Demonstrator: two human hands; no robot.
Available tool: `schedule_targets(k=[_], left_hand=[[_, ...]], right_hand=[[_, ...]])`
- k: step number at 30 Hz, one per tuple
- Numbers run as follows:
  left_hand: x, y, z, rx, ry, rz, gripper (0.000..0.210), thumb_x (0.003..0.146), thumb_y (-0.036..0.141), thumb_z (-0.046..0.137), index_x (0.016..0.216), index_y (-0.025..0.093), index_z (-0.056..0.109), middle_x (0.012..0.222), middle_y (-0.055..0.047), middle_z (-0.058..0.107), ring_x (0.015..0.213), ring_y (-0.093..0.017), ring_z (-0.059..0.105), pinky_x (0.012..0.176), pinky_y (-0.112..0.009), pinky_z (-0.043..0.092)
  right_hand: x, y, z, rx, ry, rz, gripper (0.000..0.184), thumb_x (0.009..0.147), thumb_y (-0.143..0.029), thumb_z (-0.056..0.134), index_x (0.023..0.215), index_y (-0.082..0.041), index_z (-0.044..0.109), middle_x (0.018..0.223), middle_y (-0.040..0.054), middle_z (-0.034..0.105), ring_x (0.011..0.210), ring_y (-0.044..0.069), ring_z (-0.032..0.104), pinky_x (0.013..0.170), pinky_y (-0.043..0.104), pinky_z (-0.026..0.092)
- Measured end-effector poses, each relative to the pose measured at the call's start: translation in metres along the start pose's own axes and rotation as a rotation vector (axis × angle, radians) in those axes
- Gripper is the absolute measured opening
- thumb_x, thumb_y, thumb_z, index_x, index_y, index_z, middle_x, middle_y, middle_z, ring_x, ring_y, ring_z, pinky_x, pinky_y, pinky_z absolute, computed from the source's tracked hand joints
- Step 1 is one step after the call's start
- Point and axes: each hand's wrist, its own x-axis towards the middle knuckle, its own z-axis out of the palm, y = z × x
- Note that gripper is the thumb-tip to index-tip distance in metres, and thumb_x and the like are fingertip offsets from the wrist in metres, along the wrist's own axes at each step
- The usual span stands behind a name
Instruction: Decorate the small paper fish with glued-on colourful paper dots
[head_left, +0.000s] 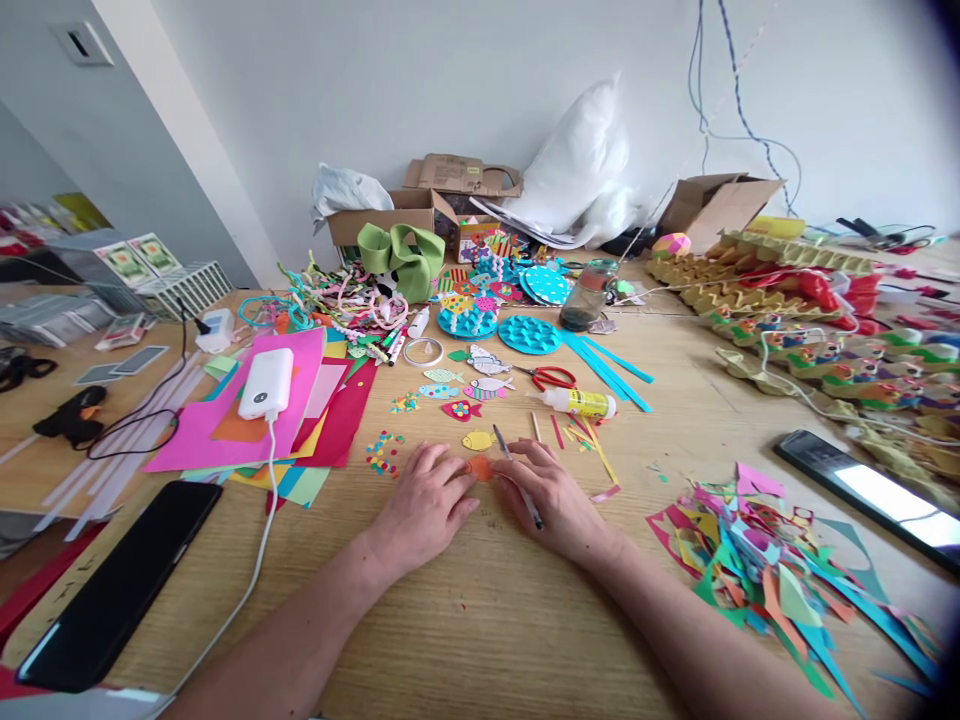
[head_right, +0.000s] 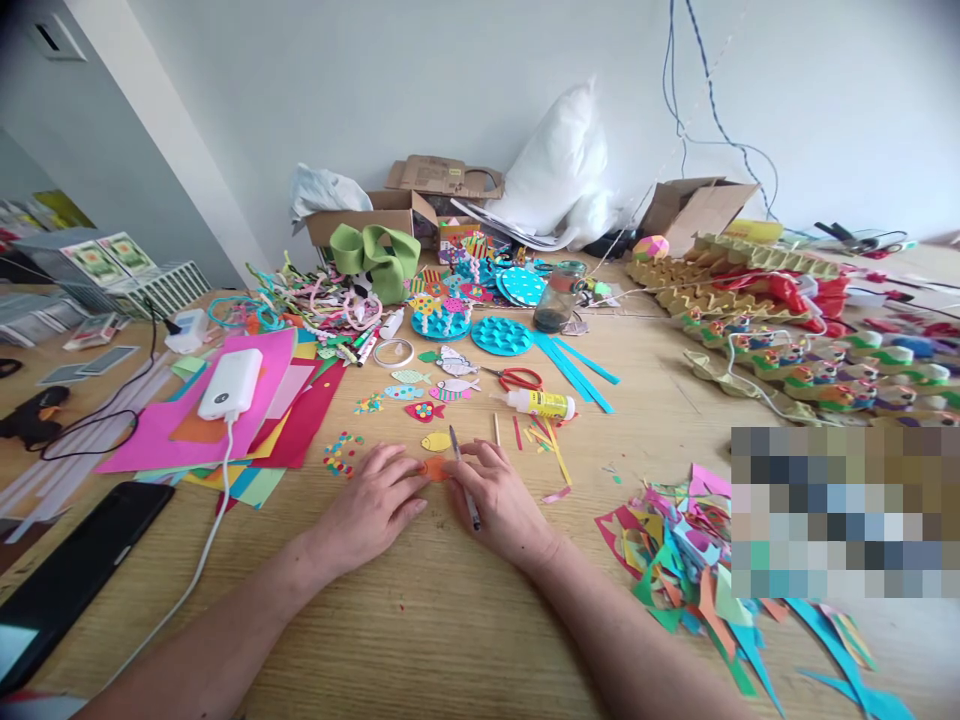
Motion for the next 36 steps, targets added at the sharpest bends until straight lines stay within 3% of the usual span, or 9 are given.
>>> schedule_targets(k=[6, 10, 12, 20, 28, 33, 36], left_hand=[[-0.001, -0.001, 0.003, -0.007, 0.042, -0.008, 0.029, 0.094, 0.031, 0.053, 0.119, 0.021, 0.063, 0.118, -0.006, 0.064, 0.123, -0.026, 0.045, 0.108, -0.051, 0.037], [-0.001, -0.001, 0.006, -0.003, 0.063, -0.007, 0.032, 0.094, 0.031, 0.052, 0.123, 0.019, 0.060, 0.123, -0.007, 0.063, 0.124, -0.028, 0.045, 0.109, -0.051, 0.037], [0.000, -0.001, 0.006, -0.006, 0.064, -0.004, 0.031, 0.094, 0.030, 0.053, 0.122, 0.019, 0.061, 0.123, -0.006, 0.063, 0.125, -0.029, 0.045, 0.109, -0.052, 0.037], [0.000, 0.003, 0.001, -0.046, 0.095, 0.034, 0.022, 0.095, 0.027, 0.050, 0.106, 0.019, 0.068, 0.110, -0.006, 0.068, 0.122, -0.026, 0.048, 0.108, -0.049, 0.040], [-0.001, 0.003, 0.004, -0.021, 0.053, 0.014, 0.023, 0.093, 0.029, 0.054, 0.111, 0.021, 0.067, 0.113, -0.007, 0.066, 0.121, -0.027, 0.048, 0.106, -0.050, 0.041], [-0.001, 0.005, 0.003, 0.001, 0.018, 0.003, 0.026, 0.094, 0.031, 0.053, 0.113, 0.020, 0.065, 0.115, -0.006, 0.065, 0.121, -0.027, 0.047, 0.108, -0.050, 0.038], [-0.001, 0.005, 0.003, 0.000, 0.030, 0.002, 0.025, 0.093, 0.031, 0.054, 0.113, 0.021, 0.066, 0.113, -0.006, 0.066, 0.121, -0.027, 0.047, 0.107, -0.050, 0.039]], right_hand=[[-0.003, 0.011, 0.002, -0.030, 0.039, 0.109, 0.048, 0.084, -0.001, 0.043, 0.129, -0.018, 0.050, 0.083, 0.0085, 0.068, 0.119, 0.031, 0.051, 0.089, 0.047, 0.048], [-0.002, 0.013, 0.006, -0.102, 0.001, 0.126, 0.051, 0.083, -0.001, 0.043, 0.131, -0.017, 0.048, 0.112, 0.0140, 0.066, 0.126, 0.031, 0.045, 0.097, 0.053, 0.044], [-0.001, 0.013, 0.007, -0.114, -0.001, 0.113, 0.050, 0.082, -0.001, 0.044, 0.130, -0.017, 0.049, 0.116, 0.0150, 0.064, 0.124, 0.031, 0.046, 0.098, 0.055, 0.043], [0.001, 0.003, -0.005, 0.005, 0.029, -0.024, 0.047, 0.081, -0.001, 0.045, 0.122, -0.022, 0.055, 0.100, 0.0093, 0.067, 0.112, 0.026, 0.056, 0.097, 0.050, 0.045], [0.001, 0.002, -0.001, -0.023, -0.026, -0.019, 0.034, 0.078, -0.004, 0.048, 0.105, -0.021, 0.060, 0.094, 0.0095, 0.067, 0.106, 0.026, 0.058, 0.099, 0.051, 0.044], [0.000, 0.003, -0.001, -0.010, -0.032, -0.017, 0.037, 0.078, -0.002, 0.048, 0.108, -0.021, 0.059, 0.095, 0.0086, 0.069, 0.107, 0.026, 0.057, 0.097, 0.051, 0.045], [0.000, 0.004, 0.000, -0.012, -0.030, 0.007, 0.045, 0.080, -0.003, 0.046, 0.119, -0.021, 0.056, 0.099, 0.0102, 0.069, 0.115, 0.028, 0.054, 0.093, 0.049, 0.048]])
